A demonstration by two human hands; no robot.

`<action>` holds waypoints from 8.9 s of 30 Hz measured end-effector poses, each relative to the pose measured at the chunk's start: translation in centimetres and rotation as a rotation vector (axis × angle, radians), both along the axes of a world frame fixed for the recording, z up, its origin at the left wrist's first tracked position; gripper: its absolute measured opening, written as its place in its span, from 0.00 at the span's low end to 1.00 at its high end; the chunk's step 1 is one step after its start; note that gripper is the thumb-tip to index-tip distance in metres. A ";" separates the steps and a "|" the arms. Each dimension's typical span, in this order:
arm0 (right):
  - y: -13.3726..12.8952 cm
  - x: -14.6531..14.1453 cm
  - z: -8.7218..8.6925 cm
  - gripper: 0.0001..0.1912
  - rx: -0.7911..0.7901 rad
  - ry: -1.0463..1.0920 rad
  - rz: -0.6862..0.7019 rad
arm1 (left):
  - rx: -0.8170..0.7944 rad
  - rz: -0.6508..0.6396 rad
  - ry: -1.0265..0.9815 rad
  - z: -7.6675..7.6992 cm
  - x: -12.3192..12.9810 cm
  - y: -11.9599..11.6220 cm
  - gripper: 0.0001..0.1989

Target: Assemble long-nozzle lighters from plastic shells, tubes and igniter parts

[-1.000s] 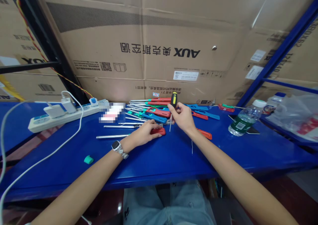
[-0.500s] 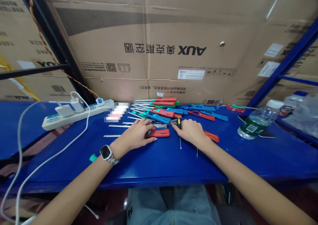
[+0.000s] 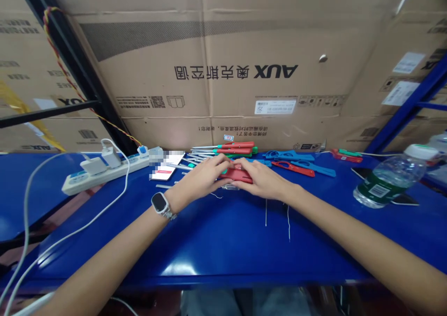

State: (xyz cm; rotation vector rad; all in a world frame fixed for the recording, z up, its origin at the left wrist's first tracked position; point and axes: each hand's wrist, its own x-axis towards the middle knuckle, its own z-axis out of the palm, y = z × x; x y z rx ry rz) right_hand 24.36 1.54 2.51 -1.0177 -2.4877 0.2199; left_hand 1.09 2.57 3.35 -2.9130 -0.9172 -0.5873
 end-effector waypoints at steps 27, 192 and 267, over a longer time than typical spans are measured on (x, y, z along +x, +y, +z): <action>12.8 2.2 -0.9 0.22 0.158 0.023 -0.442 | 0.068 0.235 -0.049 -2.3 0.2 13.3 0.24; 4.6 13.5 -2.7 0.25 0.030 -0.126 -0.791 | -0.065 0.094 0.129 -0.3 18.0 10.4 0.11; -3.4 -1.1 -4.0 0.09 -0.172 0.473 -0.055 | -0.451 0.170 -0.381 -3.3 -1.8 -3.5 0.22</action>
